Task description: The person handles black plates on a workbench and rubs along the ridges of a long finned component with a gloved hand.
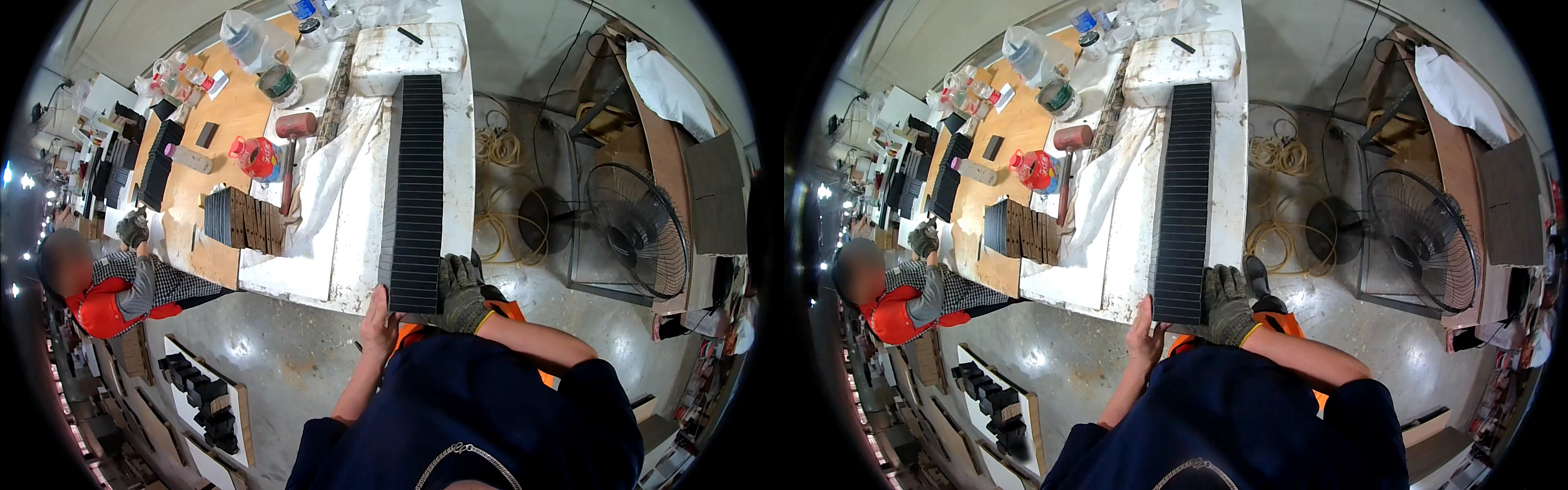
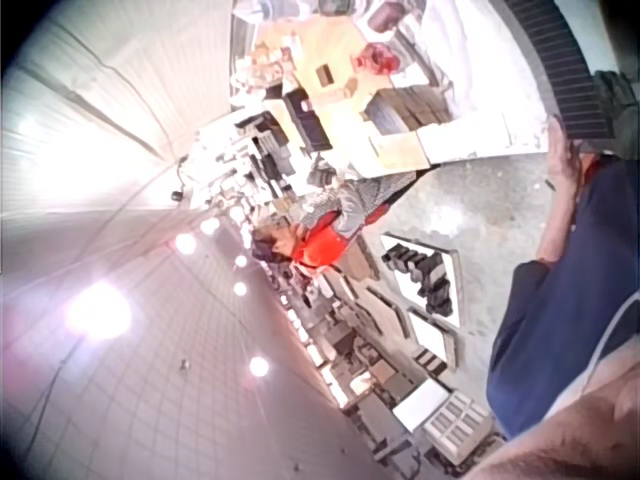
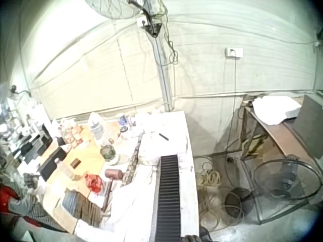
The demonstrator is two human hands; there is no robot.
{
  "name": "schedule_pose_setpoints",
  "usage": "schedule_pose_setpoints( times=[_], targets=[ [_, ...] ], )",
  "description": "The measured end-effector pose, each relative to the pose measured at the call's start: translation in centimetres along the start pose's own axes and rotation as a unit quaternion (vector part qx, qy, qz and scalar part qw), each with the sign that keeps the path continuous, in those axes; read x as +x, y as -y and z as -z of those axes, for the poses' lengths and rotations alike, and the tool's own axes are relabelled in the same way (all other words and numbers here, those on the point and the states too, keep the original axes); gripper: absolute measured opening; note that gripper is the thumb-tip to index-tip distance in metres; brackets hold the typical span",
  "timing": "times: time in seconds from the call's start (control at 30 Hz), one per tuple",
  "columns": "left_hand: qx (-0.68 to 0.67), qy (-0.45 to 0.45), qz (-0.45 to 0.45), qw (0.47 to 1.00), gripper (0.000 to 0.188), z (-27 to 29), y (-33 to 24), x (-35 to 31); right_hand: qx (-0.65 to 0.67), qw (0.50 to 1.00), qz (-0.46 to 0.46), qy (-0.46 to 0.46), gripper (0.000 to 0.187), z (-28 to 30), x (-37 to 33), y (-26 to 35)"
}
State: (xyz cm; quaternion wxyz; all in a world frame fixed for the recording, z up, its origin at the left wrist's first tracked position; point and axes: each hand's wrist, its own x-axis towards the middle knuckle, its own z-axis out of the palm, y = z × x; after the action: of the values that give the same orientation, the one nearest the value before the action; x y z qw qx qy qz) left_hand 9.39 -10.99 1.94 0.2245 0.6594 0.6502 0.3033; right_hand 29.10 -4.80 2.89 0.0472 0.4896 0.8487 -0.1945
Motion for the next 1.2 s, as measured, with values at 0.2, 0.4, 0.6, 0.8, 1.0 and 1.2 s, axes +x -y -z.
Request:
schedule_pose_setpoints(
  times=[0.2, 0.4, 0.6, 0.8, 1.0, 1.2],
  targets=[
    [-0.112, 0.049, 0.029, 0.992, 0.076, 2.7, -0.4, 1.0, -0.017, 1.0, -0.004, -0.005, 0.11, 0.2, -0.2, -0.6],
    [-0.086, -0.049, 0.104, 0.99, 0.051, 2.3, -2.1, 3.8, 0.012, 1.0, -0.021, -0.006, 0.113, 0.3, -0.4, -0.4],
    [-0.004, -0.033, 0.053, 0.998, 0.033, 0.7, -2.0, 5.1, -0.001, 0.999, -0.008, -0.038, 0.114, -0.4, -0.3, -1.1],
    [0.027, -0.039, 0.03, 0.998, 0.037, -0.4, -0.9, 5.1, 0.045, 0.992, 0.032, -0.117, 0.114, -1.2, 0.1, -1.8],
    [-0.09, 0.073, 0.143, 0.983, 0.064, -0.7, -2.8, 9.8, 0.137, 0.972, 0.069, -0.176, 0.106, -2.1, 0.6, -3.1],
    [-0.084, 0.077, 0.131, 0.985, 0.065, -2.5, -2.7, 17.8, 0.148, 0.964, 0.098, -0.197, 0.104, -2.8, 0.8, -3.6]
  ],
)
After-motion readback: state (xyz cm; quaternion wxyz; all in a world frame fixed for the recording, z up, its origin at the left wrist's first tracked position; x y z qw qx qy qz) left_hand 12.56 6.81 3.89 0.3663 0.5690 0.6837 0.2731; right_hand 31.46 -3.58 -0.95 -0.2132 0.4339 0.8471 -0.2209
